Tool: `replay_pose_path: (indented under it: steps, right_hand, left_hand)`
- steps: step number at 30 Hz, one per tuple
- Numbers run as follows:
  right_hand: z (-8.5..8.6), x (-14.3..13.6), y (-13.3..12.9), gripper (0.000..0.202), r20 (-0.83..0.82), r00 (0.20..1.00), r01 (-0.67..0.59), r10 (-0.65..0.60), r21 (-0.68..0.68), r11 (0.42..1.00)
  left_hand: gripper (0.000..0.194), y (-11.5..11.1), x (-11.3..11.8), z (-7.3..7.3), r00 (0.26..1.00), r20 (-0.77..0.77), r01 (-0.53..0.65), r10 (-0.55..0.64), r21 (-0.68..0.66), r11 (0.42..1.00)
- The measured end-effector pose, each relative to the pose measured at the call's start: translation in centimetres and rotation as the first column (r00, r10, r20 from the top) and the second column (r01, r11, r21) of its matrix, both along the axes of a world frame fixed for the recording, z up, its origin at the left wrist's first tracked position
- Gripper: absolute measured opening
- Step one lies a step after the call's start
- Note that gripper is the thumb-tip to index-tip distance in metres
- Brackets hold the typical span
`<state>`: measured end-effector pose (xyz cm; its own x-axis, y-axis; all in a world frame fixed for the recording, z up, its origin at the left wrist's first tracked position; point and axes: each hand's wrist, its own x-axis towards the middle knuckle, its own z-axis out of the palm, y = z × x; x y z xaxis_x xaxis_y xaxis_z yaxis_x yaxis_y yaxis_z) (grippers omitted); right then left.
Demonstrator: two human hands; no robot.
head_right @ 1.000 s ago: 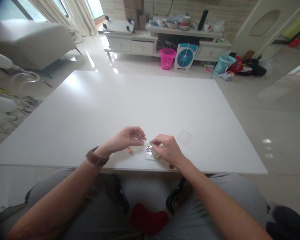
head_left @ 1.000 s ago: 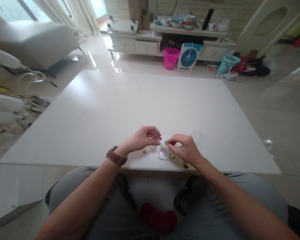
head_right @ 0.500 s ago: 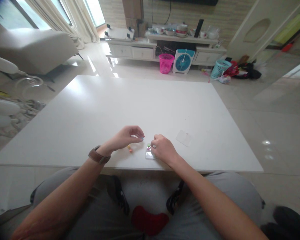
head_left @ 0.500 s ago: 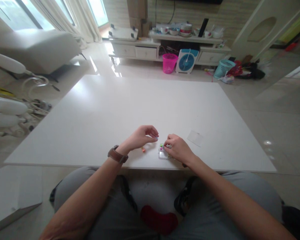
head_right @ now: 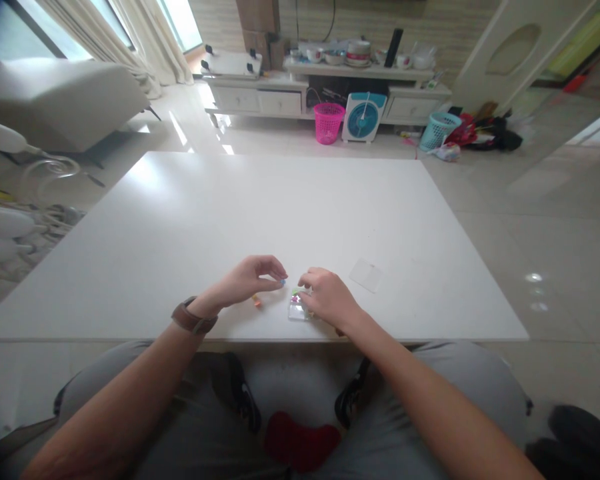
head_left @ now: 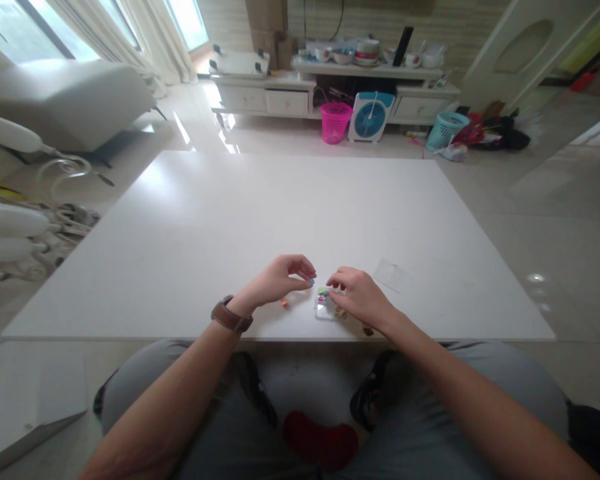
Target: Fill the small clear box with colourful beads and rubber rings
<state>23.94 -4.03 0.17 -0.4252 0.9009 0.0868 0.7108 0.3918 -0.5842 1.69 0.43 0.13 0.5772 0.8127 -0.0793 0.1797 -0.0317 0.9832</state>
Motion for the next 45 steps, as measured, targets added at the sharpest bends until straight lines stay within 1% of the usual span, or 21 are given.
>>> replay_pose_path:
  steps: [4,7,12,14,18,22,27,33,36,39,41,43,45]
  right_hand:
    - [0.8,0.0,-0.7,0.006,-0.195,0.981,0.018,-0.014,0.02,1.0]
    - [1.0,-0.4,-1.2,0.008,-0.271,0.963,-0.01,0.017,0.025,1.0]
    - [0.7,-0.6,-1.5,0.007,-0.279,0.958,-0.048,0.061,0.052,0.997]
    - [0.5,-0.6,-1.4,0.007,-0.278,0.958,-0.055,0.071,0.065,0.996]
    - [0.1,-0.5,-1.4,0.007,-0.28,0.959,-0.032,0.049,0.065,0.997]
    - [-0.1,-0.5,-1.4,0.01,-0.27,0.961,-0.03,0.056,0.097,0.995]
    - [-0.1,-0.6,-1.3,0.01,-0.28,0.96,0.003,0.025,0.098,0.995]
    - [0.4,-0.7,-1.3,0.007,-0.32,0.947,0.06,-0.038,0.057,0.997]
    - [0.5,-0.6,-1.2,0.009,-0.324,0.945,0.067,-0.05,0.04,0.997]
    - [0.3,-0.4,-1.0,0.007,-0.29,0.955,0.06,-0.056,0.003,0.998]
    - [0.0,-0.2,-0.8,0.007,-0.246,0.969,0.03,-0.032,-0.012,0.999]
    - [-0.4,0.1,-0.7,0.009,-0.188,0.982,-0.021,0.02,-0.005,1.0]
    - [-0.9,0.3,-0.6,0.009,-0.119,0.99,-0.077,0.079,0.018,0.997]
  left_hand:
    - [0.021,-0.4,0.3,0.2,0.998,0.049,0.03,-0.027,-0.059,0.998]
    - [0.022,-0.7,0.7,0.5,0.996,0.08,0.054,-0.046,-0.101,0.993]
    - [0.023,-1.0,1.1,0.7,0.993,0.111,0.066,-0.05,-0.143,0.988]
    - [0.024,-1.1,1.2,0.7,0.991,0.125,0.073,-0.049,-0.189,0.979]
    - [0.027,-1.3,1.3,0.7,0.991,0.131,0.056,-0.017,-0.297,0.953]
    - [0.027,-1.2,1.3,0.4,0.993,0.117,0.037,-0.001,-0.309,0.95]
    - [0.028,-1.1,1.2,-0.2,0.995,0.099,0.001,0.025,-0.258,0.966]
    - [0.033,-1.4,1.7,-0.3,0.993,0.085,-0.063,0.083,-0.213,0.975]
    - [0.03,-1.5,2.0,-0.5,0.994,0.063,-0.074,0.086,-0.171,0.983]
    - [0.022,-1.5,1.8,-0.5,0.999,0.012,-0.042,0.044,-0.107,0.993]
    - [0.022,-1.5,1.4,-0.4,0.999,-0.047,0.002,-0.003,-0.022,1.0]
    - [0.032,-1.6,1.0,-0.2,0.991,-0.127,0.055,-0.043,0.095,0.994]
    - [0.047,-1.8,0.8,-0.1,0.974,-0.212,0.122,-0.078,0.201,0.972]
